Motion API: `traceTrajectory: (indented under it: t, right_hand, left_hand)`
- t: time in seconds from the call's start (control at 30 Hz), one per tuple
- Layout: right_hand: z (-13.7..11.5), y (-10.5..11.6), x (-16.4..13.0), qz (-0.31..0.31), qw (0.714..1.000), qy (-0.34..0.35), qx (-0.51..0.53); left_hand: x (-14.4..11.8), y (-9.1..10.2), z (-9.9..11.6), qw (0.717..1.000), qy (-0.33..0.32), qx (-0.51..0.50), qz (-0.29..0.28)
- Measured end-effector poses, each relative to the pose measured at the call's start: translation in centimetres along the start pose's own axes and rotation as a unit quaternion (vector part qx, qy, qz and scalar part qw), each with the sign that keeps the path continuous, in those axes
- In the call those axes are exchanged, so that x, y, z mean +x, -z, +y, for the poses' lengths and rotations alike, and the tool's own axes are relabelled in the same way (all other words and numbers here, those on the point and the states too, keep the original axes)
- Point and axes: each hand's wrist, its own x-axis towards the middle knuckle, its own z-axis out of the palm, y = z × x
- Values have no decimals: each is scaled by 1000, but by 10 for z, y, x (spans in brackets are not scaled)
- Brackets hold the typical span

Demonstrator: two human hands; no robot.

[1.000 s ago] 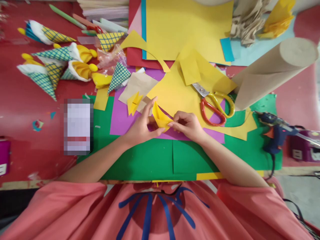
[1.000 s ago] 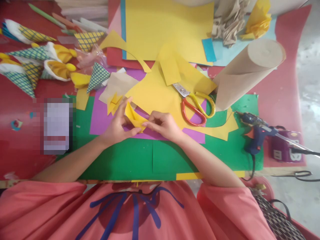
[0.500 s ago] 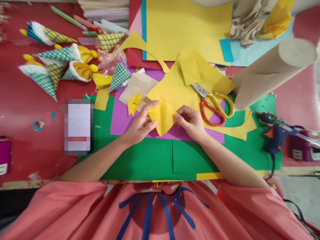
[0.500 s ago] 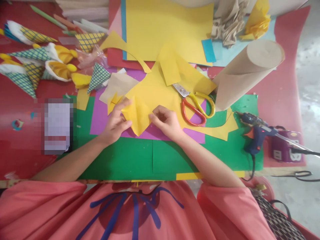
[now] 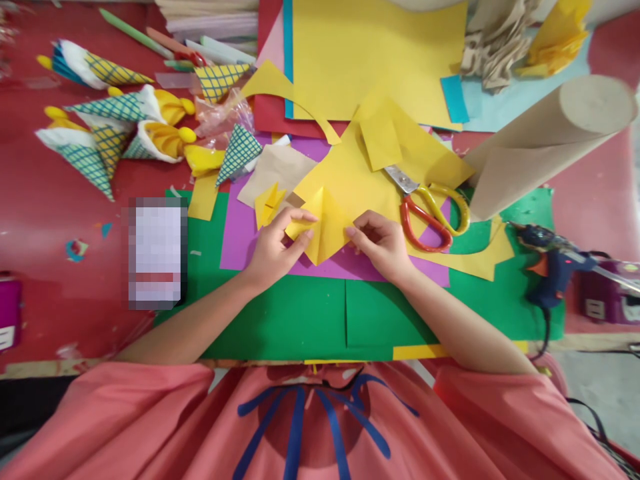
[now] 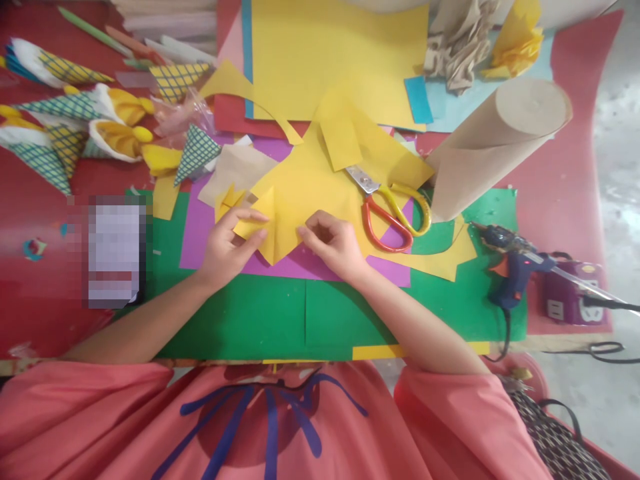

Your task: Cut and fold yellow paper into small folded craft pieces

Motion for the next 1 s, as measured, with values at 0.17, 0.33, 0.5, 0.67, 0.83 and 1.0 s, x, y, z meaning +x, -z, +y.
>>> traceTrajectory:
  t: [0.17, 0.33, 0.5, 0.67, 0.83, 1.0]
  right_hand:
    - [2, -1, 1, 18, 1000, 1, -6]
    - [6, 0, 0, 7, 1000, 6, -14]
    - [6, 3, 1, -45, 997, 49, -50]
    - [5, 5, 2, -54, 996, 69, -25]
    - [8, 4, 1, -41, 997, 62, -33]
    - [10, 8, 2, -85, 992, 95, 15]
  left_hand:
    - [-1, 1, 0, 1000, 8, -1, 19]
    - [-2, 1, 1, 1000, -7, -10, -2]
    - [-1, -1, -1, 997, -25, -57, -36]
    - [1, -2, -2, 991, 67, -114, -35]
    - [1, 1, 3, 989, 93, -91, -64]
    - [5, 4, 6, 990, 39, -119, -69]
